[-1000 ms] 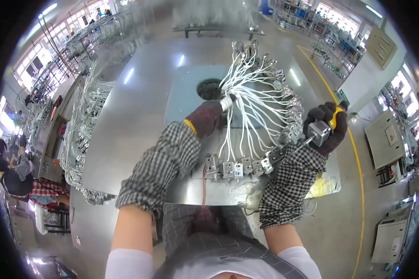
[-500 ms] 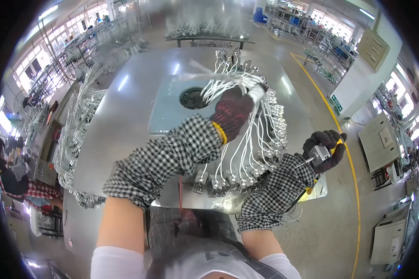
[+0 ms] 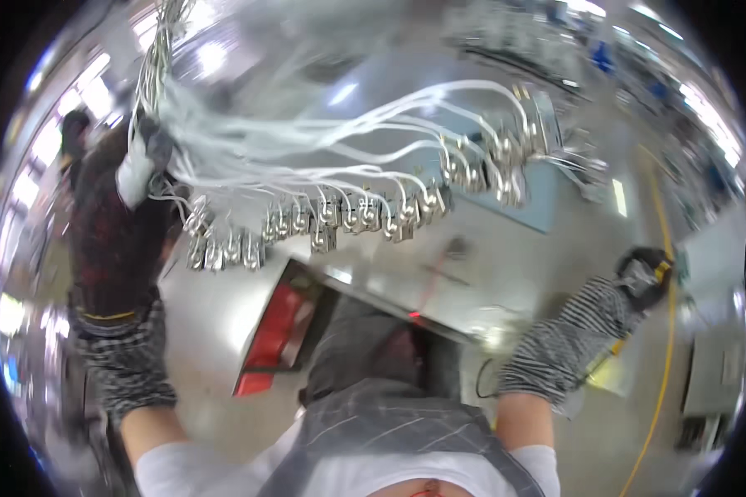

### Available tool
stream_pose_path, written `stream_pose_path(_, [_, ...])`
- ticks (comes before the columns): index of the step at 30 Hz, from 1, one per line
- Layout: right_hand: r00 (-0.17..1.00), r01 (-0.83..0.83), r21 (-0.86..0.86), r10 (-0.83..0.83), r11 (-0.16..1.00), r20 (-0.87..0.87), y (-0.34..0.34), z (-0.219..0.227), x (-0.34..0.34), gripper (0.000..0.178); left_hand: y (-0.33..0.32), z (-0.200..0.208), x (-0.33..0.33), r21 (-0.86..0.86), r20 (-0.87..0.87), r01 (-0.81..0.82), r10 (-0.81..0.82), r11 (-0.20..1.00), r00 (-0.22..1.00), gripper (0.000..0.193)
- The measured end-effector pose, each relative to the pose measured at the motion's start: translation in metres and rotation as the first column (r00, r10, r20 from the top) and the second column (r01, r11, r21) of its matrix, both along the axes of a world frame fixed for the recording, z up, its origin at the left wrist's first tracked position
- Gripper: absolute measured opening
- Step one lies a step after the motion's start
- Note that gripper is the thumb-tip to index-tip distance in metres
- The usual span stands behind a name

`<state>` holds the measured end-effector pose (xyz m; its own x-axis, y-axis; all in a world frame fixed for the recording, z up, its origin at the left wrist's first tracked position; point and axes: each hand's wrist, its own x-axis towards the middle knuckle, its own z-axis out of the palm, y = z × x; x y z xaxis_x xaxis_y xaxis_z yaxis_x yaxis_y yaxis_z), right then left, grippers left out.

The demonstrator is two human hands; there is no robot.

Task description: Manually attaching and organizing multiple wires into a circular connector assembly using a hand-held tool and a dedicated fixture.

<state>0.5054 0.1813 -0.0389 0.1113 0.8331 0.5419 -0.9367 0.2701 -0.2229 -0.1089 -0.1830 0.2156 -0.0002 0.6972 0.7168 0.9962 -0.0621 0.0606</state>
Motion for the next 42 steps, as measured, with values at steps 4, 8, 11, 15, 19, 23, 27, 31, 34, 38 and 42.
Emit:
stream_pose_path(4, [0.929,-0.322,-0.205,0.350,0.924,0.120,0.037,-0.003,0.053,0.030,-0.092,-0.049,0.008,0.311,0.823,-0.139,-0.194,0.940,0.534,0.027])
stream_pose_path(8, [0.861,-0.495,-0.426,0.494,0.757,-0.122,0.061,0.020,0.033,0.023,-0.164,-0.156,-0.095,0.126,0.406,-0.499,0.414,0.857,0.814,0.027])
stream_pose_path(11, [0.849,-0.407,-0.485,0.516,0.774,0.111,0.054,0.041,0.028,0.022,-0.159,-0.171,-0.132,-0.280,0.768,-0.286,0.393,0.916,0.506,0.037])
stream_pose_path(15, [0.902,-0.236,-0.439,0.364,0.867,0.233,0.021,0.066,-0.027,0.021,-0.126,-0.226,-0.193,-0.441,0.675,-0.194,0.466,0.876,0.572,0.043])
stream_pose_path(19, [0.871,0.120,-0.305,0.048,0.945,0.489,-0.013,0.082,-0.093,0.016,-0.099,-0.302,-0.335,-0.607,0.096,-0.575,0.769,0.548,0.632,0.034])
stream_pose_path(23, [0.825,-0.345,-0.070,0.338,0.936,0.453,0.027,0.048,-0.059,0.030,-0.090,-0.289,-0.408,-0.344,-0.248,-0.924,0.934,0.164,0.259,0.025])
stream_pose_path(27, [0.768,-0.329,-0.241,0.407,0.913,0.494,-0.007,0.095,-0.030,0.026,0.009,-0.289,-0.370,-0.252,-0.118,-0.939,0.956,0.233,0.269,0.024])
stream_pose_path(31, [0.890,-0.271,-0.209,0.327,0.940,0.318,0.004,0.061,-0.043,0.030,0.128,-0.226,-0.274,0.338,-0.414,-0.760,0.812,0.556,0.410,0.038])
stream_pose_path(34, [0.900,-0.207,-0.242,0.281,0.948,0.334,-0.024,0.071,-0.133,0.045,0.222,-0.177,-0.205,0.173,-0.212,-0.196,0.231,0.965,0.949,0.048])
stream_pose_path(38, [0.930,-0.138,-0.333,0.238,0.933,0.281,-0.043,0.051,-0.159,0.054,0.380,-0.150,-0.002,-0.111,0.671,0.847,-0.589,0.521,0.450,0.040])
stream_pose_path(42, [0.895,0.044,-0.342,0.115,0.939,0.430,-0.064,0.067,-0.162,0.062,0.469,-0.176,0.165,-0.349,0.330,0.931,-0.916,0.106,0.228,0.038])
